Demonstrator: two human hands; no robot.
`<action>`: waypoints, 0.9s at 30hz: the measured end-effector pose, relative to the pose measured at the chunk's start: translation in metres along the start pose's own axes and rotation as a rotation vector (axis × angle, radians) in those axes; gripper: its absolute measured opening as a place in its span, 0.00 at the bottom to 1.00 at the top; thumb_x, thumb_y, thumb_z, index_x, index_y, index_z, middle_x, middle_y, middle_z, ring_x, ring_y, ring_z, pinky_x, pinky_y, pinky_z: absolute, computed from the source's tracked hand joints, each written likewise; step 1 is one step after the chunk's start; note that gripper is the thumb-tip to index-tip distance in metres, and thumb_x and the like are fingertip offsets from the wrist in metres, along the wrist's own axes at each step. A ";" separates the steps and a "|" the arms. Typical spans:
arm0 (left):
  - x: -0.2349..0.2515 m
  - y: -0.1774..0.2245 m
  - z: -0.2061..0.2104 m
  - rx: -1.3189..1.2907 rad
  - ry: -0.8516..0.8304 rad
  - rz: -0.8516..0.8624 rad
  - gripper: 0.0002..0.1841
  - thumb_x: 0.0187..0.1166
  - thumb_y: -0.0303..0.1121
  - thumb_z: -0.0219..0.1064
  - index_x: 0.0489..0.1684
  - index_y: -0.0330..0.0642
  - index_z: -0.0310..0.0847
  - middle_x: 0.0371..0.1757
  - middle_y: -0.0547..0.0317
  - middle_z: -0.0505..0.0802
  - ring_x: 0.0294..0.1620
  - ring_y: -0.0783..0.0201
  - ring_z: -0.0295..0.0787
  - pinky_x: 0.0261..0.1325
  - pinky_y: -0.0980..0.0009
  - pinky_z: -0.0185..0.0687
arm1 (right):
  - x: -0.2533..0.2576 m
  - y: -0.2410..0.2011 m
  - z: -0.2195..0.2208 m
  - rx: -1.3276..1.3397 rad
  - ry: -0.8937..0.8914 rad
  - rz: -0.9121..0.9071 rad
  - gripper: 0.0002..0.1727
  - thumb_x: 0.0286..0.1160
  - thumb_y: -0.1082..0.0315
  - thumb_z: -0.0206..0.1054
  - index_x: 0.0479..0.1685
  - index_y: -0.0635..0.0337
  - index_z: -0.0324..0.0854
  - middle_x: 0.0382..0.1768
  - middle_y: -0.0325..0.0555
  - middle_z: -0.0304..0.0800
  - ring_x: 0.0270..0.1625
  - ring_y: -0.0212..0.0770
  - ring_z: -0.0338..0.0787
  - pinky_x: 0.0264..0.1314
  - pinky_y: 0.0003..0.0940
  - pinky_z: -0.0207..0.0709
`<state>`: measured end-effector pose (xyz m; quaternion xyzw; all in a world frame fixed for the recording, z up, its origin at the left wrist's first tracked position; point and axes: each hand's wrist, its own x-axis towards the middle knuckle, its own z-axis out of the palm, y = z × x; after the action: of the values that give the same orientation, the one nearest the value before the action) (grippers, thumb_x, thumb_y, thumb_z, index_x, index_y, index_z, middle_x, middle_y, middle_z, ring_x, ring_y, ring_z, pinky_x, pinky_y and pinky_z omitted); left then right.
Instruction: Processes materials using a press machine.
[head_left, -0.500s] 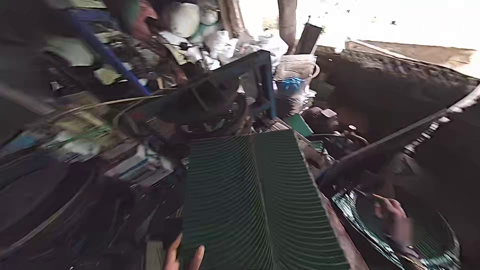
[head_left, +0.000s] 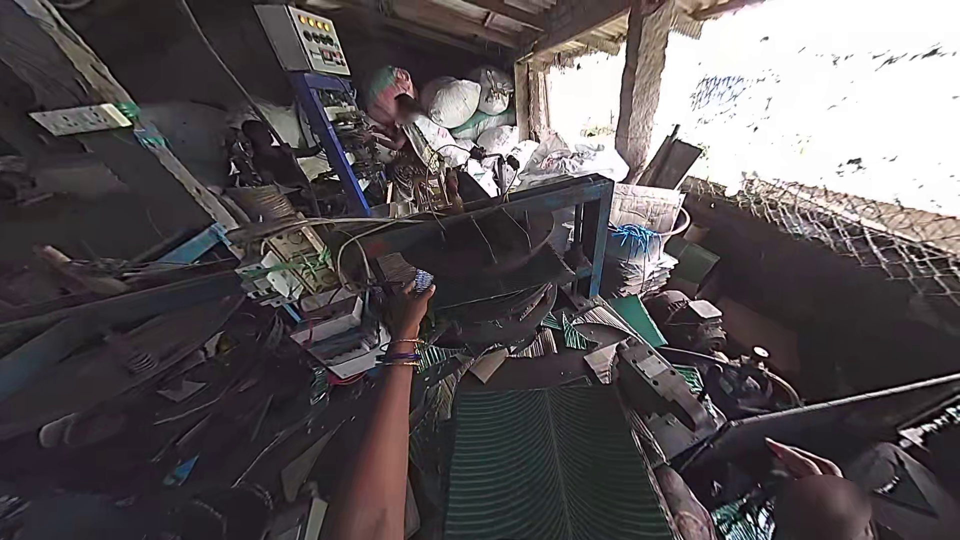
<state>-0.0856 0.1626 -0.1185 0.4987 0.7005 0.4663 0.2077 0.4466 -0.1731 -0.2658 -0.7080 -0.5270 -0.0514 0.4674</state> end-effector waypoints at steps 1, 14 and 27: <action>0.001 0.001 0.000 0.003 -0.007 -0.001 0.34 0.77 0.42 0.76 0.80 0.31 0.73 0.75 0.31 0.82 0.79 0.40 0.74 0.82 0.45 0.65 | 0.008 -0.004 0.006 0.007 0.023 -0.009 0.16 0.76 0.73 0.60 0.56 0.72 0.88 0.58 0.73 0.86 0.56 0.66 0.89 0.54 0.56 0.86; -0.041 0.002 -0.017 -0.282 0.016 -0.165 0.34 0.91 0.55 0.52 0.86 0.37 0.60 0.73 0.32 0.79 0.57 0.44 0.86 0.53 0.48 0.84 | 0.149 -0.115 0.051 -0.225 -0.371 0.199 0.23 0.87 0.74 0.49 0.76 0.69 0.76 0.77 0.71 0.76 0.83 0.66 0.73 0.84 0.57 0.62; -0.284 -0.155 0.080 0.579 -0.261 0.428 0.27 0.82 0.53 0.58 0.75 0.50 0.81 0.80 0.54 0.80 0.78 0.45 0.75 0.74 0.40 0.70 | 0.170 -0.051 0.140 -0.381 -0.332 0.013 0.15 0.77 0.75 0.63 0.59 0.63 0.88 0.61 0.63 0.89 0.68 0.66 0.86 0.61 0.66 0.79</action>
<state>0.0149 -0.0656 -0.3394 0.7268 0.6510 0.2145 0.0435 0.4223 0.0464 -0.2165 -0.7853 -0.5728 -0.0296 0.2330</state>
